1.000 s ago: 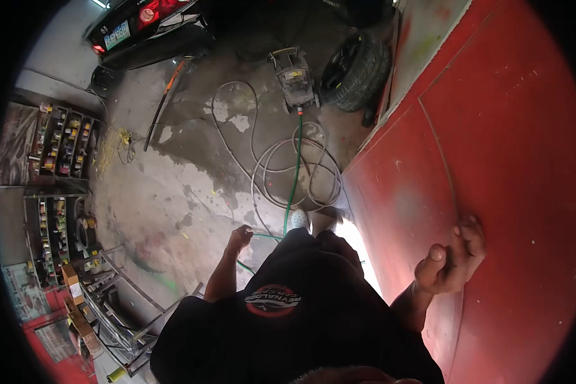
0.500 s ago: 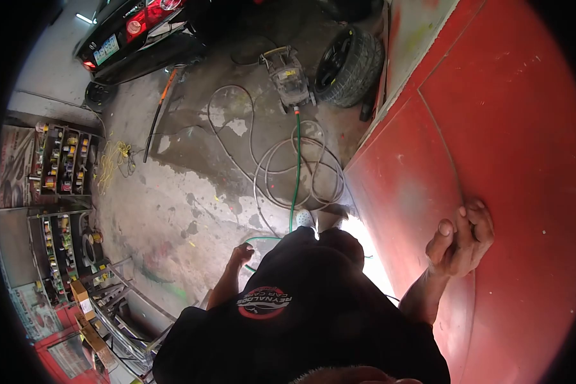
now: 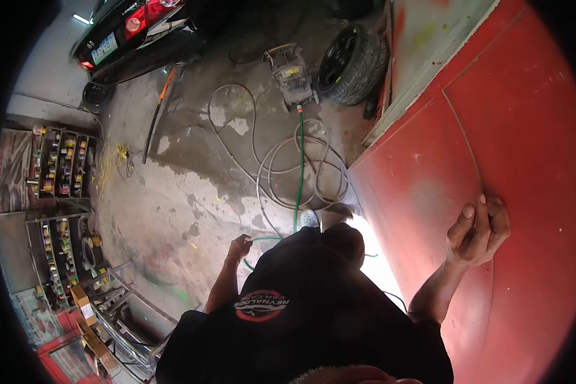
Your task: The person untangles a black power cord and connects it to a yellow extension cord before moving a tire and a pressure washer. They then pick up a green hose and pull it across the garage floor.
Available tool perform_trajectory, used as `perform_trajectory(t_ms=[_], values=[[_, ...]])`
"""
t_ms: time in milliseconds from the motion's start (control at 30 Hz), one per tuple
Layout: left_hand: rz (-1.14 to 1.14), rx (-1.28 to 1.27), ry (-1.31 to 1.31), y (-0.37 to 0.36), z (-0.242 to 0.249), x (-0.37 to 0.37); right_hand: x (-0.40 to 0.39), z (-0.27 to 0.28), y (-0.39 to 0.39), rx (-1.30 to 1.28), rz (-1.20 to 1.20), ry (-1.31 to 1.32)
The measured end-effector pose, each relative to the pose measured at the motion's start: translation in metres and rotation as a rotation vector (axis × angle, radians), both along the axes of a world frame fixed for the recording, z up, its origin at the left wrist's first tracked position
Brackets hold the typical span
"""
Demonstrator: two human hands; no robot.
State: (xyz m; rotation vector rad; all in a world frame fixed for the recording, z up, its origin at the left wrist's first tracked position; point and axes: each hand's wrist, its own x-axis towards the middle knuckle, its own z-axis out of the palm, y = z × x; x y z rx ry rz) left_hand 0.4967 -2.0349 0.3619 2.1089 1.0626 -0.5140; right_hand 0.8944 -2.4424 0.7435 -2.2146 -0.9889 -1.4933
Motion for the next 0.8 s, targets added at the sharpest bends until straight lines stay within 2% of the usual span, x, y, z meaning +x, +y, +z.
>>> perform_trajectory(t_ms=[333, 533, 800], values=[[-0.068, 0.005, 0.089, 0.009, -0.023, -0.019, 0.002, -0.006, 0.000, -0.011, -0.056, -0.019], [-0.063, 0.017, -0.056, 0.015, -0.023, -0.003, 0.005, -0.007, -0.003, -0.036, -0.039, -0.045], [-0.089, 0.005, -0.031, 0.009, -0.011, 0.029, 0.005, -0.008, -0.006, -0.062, -0.039, -0.005]])
